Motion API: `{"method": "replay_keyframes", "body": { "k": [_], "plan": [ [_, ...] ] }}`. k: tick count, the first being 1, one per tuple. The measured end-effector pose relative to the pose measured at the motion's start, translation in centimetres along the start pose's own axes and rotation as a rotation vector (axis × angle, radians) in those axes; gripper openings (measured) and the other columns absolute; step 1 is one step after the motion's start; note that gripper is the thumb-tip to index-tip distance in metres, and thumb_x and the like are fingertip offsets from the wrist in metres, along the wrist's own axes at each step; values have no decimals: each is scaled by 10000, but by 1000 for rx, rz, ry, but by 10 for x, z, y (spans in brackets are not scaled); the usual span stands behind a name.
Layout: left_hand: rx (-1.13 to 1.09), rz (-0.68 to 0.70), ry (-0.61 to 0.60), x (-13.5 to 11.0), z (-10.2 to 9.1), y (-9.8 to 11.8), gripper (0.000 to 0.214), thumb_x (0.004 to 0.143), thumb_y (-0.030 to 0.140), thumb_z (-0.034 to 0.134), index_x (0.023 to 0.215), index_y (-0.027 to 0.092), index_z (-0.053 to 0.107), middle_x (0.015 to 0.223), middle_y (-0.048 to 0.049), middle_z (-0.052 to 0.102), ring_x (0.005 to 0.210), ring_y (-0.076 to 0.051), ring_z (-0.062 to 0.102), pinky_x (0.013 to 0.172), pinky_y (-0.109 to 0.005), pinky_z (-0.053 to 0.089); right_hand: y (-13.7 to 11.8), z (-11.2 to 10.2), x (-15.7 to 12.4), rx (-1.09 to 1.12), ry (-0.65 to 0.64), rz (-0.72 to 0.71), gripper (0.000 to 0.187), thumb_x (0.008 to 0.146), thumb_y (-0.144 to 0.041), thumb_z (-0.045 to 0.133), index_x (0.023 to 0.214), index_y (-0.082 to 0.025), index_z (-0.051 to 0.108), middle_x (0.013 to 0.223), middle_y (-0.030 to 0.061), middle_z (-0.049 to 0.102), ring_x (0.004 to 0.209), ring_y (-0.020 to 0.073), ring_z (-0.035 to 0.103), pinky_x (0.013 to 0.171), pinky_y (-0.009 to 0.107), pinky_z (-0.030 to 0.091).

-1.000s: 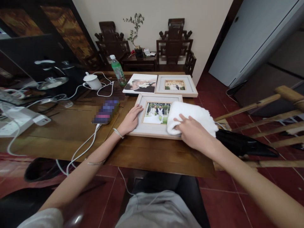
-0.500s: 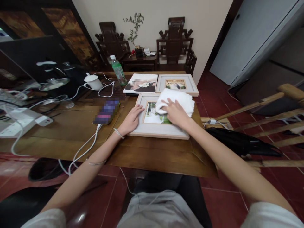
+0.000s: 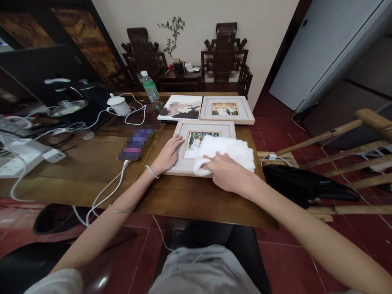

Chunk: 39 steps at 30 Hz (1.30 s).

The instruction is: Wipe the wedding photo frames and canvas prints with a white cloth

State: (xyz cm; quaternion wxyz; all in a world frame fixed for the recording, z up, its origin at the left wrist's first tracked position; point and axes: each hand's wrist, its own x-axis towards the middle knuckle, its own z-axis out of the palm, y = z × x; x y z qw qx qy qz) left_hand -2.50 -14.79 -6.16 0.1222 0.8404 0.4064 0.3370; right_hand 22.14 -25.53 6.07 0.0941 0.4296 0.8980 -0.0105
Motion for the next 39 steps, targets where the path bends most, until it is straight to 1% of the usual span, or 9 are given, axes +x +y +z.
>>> {"method": "replay_keyframes", "body": {
  "k": [3, 7, 10, 13, 18, 23, 28, 32, 39],
  "plan": [
    [4, 3, -10, 0, -1, 0, 595, 783, -13, 399, 1342, 130, 542, 1464, -151, 510, 1470, -288, 328, 1216, -574, 268, -17, -10, -14, 70, -5, -56, 559, 716, 57, 402, 1085, -200, 733, 1049, 117, 734, 964, 267, 662, 810, 357, 474],
    [2, 8, -27, 0, -3, -1, 604, 784, -1, 405, 1355, 144, 537, 1472, -141, 506, 1471, -293, 324, 1215, -588, 258, -20, -3, -2, 142, 48, -39, 594, 711, 60, 403, 1139, -205, 719, 1119, 120, 723, 1118, 298, 624, 892, 393, 476],
    [-4, 8, -37, 1, -4, 0, 593, 790, -1, 401, 1350, 134, 543, 1474, -154, 502, 1472, -298, 321, 1216, -588, 256, 1, 12, 22, 141, 110, 36, 639, 726, 53, 398, 1237, -207, 681, 1299, 111, 658, 1241, 314, 556, 982, 447, 456],
    [19, 14, -46, 1, -5, 1, 586, 794, -7, 391, 1350, 107, 537, 1474, -171, 497, 1475, -295, 316, 1218, -570, 263, 34, 23, 48, 77, 238, 91, 645, 744, 40, 390, 1304, -164, 635, 1531, 98, 459, 1359, 341, 435, 1091, 529, 368],
    [26, 12, -36, 0, -5, 1, 612, 786, -12, 395, 1362, 147, 530, 1474, -137, 506, 1474, -278, 322, 1218, -562, 272, 67, 29, 79, 1, 283, 198, 649, 771, 28, 379, 1378, -106, 568, 1593, 117, 349, 1419, 409, 316, 1098, 630, 303],
    [21, 16, -37, 0, -5, 0, 622, 784, -16, 401, 1368, 154, 526, 1477, -134, 505, 1475, -280, 319, 1215, -577, 267, 47, 30, 70, -24, 198, 149, 609, 756, 21, 405, 1285, -146, 657, 1550, 109, 427, 1407, 435, 328, 1077, 666, 289],
    [29, -1, -34, 1, -4, 3, 583, 796, -21, 388, 1341, 113, 543, 1471, -168, 502, 1471, -290, 325, 1215, -571, 269, 10, 14, 26, 72, 67, 25, 631, 713, 49, 409, 1227, -186, 692, 1478, 108, 523, 1300, 371, 490, 973, 541, 439],
    [20, -23, -37, 2, -4, 5, 573, 793, -25, 400, 1334, 91, 548, 1465, -186, 501, 1470, -304, 325, 1218, -566, 263, -14, -3, -2, 173, 14, -60, 615, 714, 64, 380, 1144, -212, 723, 1196, 103, 715, 1130, 293, 627, 902, 431, 492],
    [42, -9, -44, 1, -4, 3, 560, 815, -15, 379, 1340, 100, 535, 1469, -169, 500, 1471, -286, 325, 1223, -550, 261, -13, 17, 19, 193, 132, -37, 657, 714, 36, 404, 1249, -232, 676, 1456, 59, 552, 1400, 321, 410, 1088, 543, 387]
  ]
}}
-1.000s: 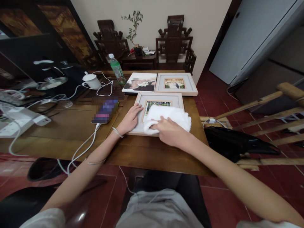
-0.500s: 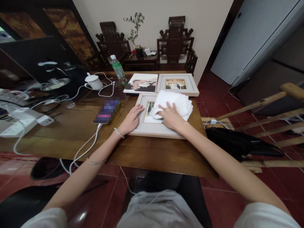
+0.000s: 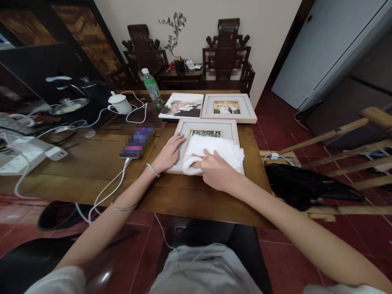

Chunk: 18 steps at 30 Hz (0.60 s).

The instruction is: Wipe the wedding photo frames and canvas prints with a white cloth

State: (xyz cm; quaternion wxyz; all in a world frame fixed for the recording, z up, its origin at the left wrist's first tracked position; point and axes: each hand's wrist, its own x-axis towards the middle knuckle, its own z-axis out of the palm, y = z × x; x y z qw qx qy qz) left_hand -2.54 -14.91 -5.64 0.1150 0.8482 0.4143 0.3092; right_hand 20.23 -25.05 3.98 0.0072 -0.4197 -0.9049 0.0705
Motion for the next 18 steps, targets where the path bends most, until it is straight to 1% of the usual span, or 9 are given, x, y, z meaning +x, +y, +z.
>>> {"method": "replay_keyframes", "body": {
  "k": [2, 5, 7, 9, 11, 14, 16, 18],
  "plan": [
    [-7, 9, 12, 0, 1, -1, 569, 807, -17, 390, 1340, 117, 539, 1468, -149, 505, 1470, -275, 328, 1226, -538, 264, 20, 6, 14, -43, 44, 38, 649, 726, 25, 410, 1269, -223, 667, 1502, 55, 502, 1414, 324, 387, 1115, 556, 354],
    [-8, 20, 15, 0, 1, -3, 567, 804, -14, 396, 1337, 112, 544, 1464, -152, 510, 1468, -277, 332, 1224, -541, 269, 55, 9, 39, -135, 147, 107, 638, 758, 9, 406, 1330, -177, 618, 1561, 74, 419, 1435, 340, 340, 1140, 590, 299],
    [-7, 21, 12, 0, 1, -3, 566, 803, -9, 403, 1337, 111, 546, 1464, -155, 510, 1468, -280, 333, 1225, -537, 272, 75, 9, 54, -181, 198, 174, 637, 775, 2, 397, 1366, -148, 583, 1599, 90, 347, 1449, 372, 296, 1132, 632, 276],
    [-4, 19, 11, -1, 0, -3, 568, 801, -6, 406, 1340, 109, 545, 1465, -161, 509, 1468, -284, 333, 1224, -538, 276, 86, 9, 66, -204, 206, 230, 641, 779, 9, 386, 1376, -130, 575, 1613, 98, 313, 1460, 416, 244, 1116, 680, 253],
    [9, 21, 7, 0, 0, -3, 568, 803, -7, 397, 1342, 98, 540, 1464, -177, 507, 1467, -291, 335, 1218, -546, 283, 86, 9, 71, -211, 163, 240, 644, 768, 26, 376, 1350, -131, 604, 1604, 94, 332, 1462, 452, 208, 1099, 721, 232],
    [27, 25, 2, 0, 0, -2, 561, 806, -9, 384, 1337, 81, 541, 1462, -191, 506, 1465, -293, 339, 1217, -538, 287, 65, 5, 60, -179, 55, 199, 656, 751, 40, 375, 1320, -155, 637, 1588, 83, 364, 1453, 467, 222, 1080, 738, 245],
    [26, 23, 5, 0, 0, -1, 557, 809, -7, 384, 1336, 78, 543, 1463, -193, 505, 1466, -291, 337, 1219, -532, 285, 45, -1, 45, -125, -22, 155, 670, 739, 45, 384, 1312, -180, 647, 1567, 83, 403, 1438, 449, 279, 1069, 709, 295],
    [23, 21, 8, 0, 0, -1, 559, 812, -3, 384, 1339, 88, 542, 1465, -187, 506, 1468, -287, 333, 1216, -539, 284, 27, -11, 28, -73, -110, 101, 679, 719, 57, 391, 1283, -201, 668, 1507, 95, 490, 1401, 418, 368, 1040, 650, 372]
  ]
}}
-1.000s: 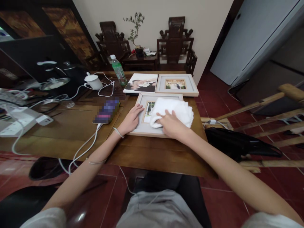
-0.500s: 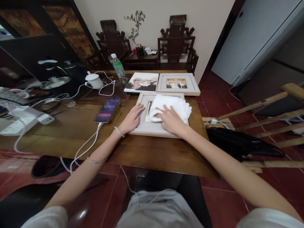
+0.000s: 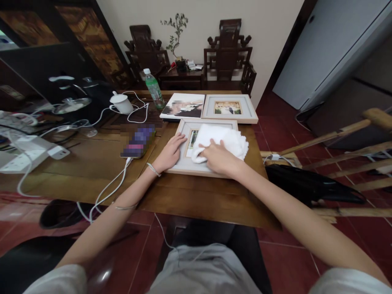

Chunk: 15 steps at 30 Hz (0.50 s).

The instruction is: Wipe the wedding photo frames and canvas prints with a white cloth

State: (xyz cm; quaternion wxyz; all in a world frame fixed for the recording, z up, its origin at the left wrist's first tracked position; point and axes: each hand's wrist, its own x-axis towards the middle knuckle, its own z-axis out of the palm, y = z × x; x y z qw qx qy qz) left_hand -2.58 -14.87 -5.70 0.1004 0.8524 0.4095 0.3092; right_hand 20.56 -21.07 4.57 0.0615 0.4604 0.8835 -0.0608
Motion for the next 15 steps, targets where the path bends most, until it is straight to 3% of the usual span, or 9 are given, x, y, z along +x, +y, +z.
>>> {"method": "replay_keyframes", "body": {
  "k": [3, 5, 7, 10, 15],
  "plan": [
    [-10, -10, 0, 0, 0, 1, 553, 818, 11, 388, 1341, 97, 544, 1471, -176, 506, 1472, -278, 326, 1215, -542, 279, -17, -13, -19, 33, -132, -92, 610, 721, 61, 397, 1177, -191, 716, 1257, 147, 680, 1276, 363, 530, 929, 505, 486],
    [-24, -35, -4, 2, -1, 4, 510, 852, 48, 384, 1330, 91, 555, 1471, -172, 510, 1472, -272, 328, 1220, -530, 270, -26, -16, -21, 33, -155, -118, 544, 745, 48, 414, 1123, -182, 731, 1160, 160, 715, 1230, 348, 569, 892, 457, 500],
    [-59, -95, -3, 4, -3, 9, 446, 930, 138, 361, 1322, 86, 567, 1461, -168, 525, 1466, -266, 344, 1225, -508, 265, -35, -14, -15, 13, -119, -122, 533, 759, 37, 432, 1138, -193, 727, 1300, 144, 658, 1283, 366, 522, 941, 501, 477],
    [-157, -227, 11, 7, -7, 17, 492, 1032, 335, 260, 1371, 112, 539, 1477, -133, 519, 1458, -243, 365, 1234, -459, 258, -46, -5, 3, -34, -66, -129, 573, 774, 24, 436, 1228, -217, 692, 1552, 60, 434, 1403, 420, 359, 1038, 638, 379],
    [-256, -266, 27, 8, -10, 24, 639, 1040, 504, 167, 1478, 107, 411, 1587, -135, 357, 1485, -219, 311, 1245, -409, 204, -38, 9, 43, -103, 101, -80, 516, 831, -12, 421, 1252, -165, 677, 1598, 46, 355, 1449, 415, 277, 1105, 656, 304]
  ]
}}
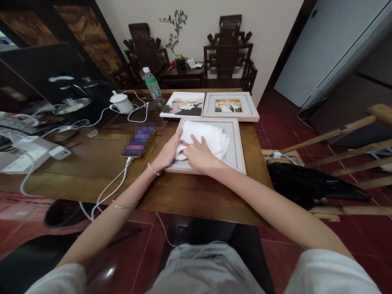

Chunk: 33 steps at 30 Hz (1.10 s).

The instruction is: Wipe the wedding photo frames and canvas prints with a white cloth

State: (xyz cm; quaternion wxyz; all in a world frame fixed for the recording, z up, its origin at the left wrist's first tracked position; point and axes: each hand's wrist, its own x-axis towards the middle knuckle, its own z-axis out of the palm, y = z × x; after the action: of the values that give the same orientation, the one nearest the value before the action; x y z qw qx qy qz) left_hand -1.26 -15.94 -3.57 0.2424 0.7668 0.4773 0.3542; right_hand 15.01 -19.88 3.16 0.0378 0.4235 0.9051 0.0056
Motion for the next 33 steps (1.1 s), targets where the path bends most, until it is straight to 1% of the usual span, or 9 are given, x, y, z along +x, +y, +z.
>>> {"method": "replay_keyframes", "body": {
  "k": [4, 7, 10, 13, 15, 18, 22, 27, 33],
  "plan": [
    [-4, 39, -5, -2, 0, 3, 719, 1019, 589, 184, 1506, 90, 357, 1604, -159, 310, 1500, -224, 271, 1251, -407, 165, 25, 4, 27, -33, 81, 103, 558, 849, 5, 394, 1329, -158, 627, 1591, 58, 366, 1455, 405, 273, 1132, 641, 272],
    [-1, 24, 2, -3, -2, 6, 740, 1014, 601, 154, 1512, 88, 341, 1602, -163, 308, 1499, -227, 275, 1249, -418, 171, 30, 1, 28, -19, 64, 62, 610, 818, 40, 384, 1328, -181, 634, 1596, 42, 357, 1458, 402, 269, 1131, 630, 289],
    [14, 31, 8, -3, -2, 7, 730, 1019, 579, 113, 1506, 89, 349, 1598, -159, 319, 1493, -226, 291, 1246, -427, 189, 23, -1, 5, 15, 42, -95, 607, 777, 52, 408, 1255, -200, 686, 1570, 44, 407, 1445, 379, 309, 1105, 594, 348],
    [65, 40, 7, -3, -1, 5, 696, 1030, 534, 108, 1481, 83, 387, 1571, -163, 376, 1481, -229, 318, 1240, -434, 219, 21, -3, -31, 20, -19, -202, 604, 744, 56, 446, 1200, -233, 717, 1544, 23, 450, 1440, 354, 327, 1089, 571, 374],
    [132, 67, -15, -2, 0, 2, 634, 1036, 490, 168, 1425, 86, 464, 1520, -162, 459, 1477, -241, 326, 1237, -446, 233, 27, -5, -56, -8, -53, -195, 612, 732, 66, 453, 1180, -247, 728, 1542, 9, 452, 1431, 352, 343, 1083, 570, 381],
    [239, 130, -47, -1, 1, -3, 504, 1018, 391, 301, 1336, 90, 551, 1474, -162, 516, 1478, -267, 322, 1230, -478, 252, 41, -11, -88, -69, -71, -107, 561, 743, 55, 460, 1112, -241, 760, 1511, 10, 489, 1380, 369, 412, 1043, 555, 424],
    [290, 166, -41, -1, 3, -8, 449, 987, 271, 351, 1325, 58, 555, 1470, -184, 513, 1474, -278, 327, 1228, -484, 265, 51, -18, -108, -138, -70, -30, 504, 724, 46, 484, 998, -249, 787, 1449, 4, 559, 1302, 348, 494, 995, 507, 460],
    [256, 167, -4, 0, 5, -8, 444, 1003, 264, 316, 1312, 76, 575, 1443, -160, 550, 1461, -269, 354, 1222, -502, 279, 31, -19, -85, -71, -73, -64, 482, 724, 61, 486, 1023, -182, 776, 1441, 75, 565, 1259, 361, 516, 959, 503, 463],
    [226, 147, -15, -1, 1, -7, 459, 1011, 303, 329, 1325, 83, 581, 1440, -150, 555, 1454, -272, 369, 1220, -497, 291, -6, -11, -45, 27, -37, -41, 460, 755, 41, 494, 1048, -182, 770, 1370, 99, 621, 1251, 362, 509, 952, 490, 445]
  ]
}}
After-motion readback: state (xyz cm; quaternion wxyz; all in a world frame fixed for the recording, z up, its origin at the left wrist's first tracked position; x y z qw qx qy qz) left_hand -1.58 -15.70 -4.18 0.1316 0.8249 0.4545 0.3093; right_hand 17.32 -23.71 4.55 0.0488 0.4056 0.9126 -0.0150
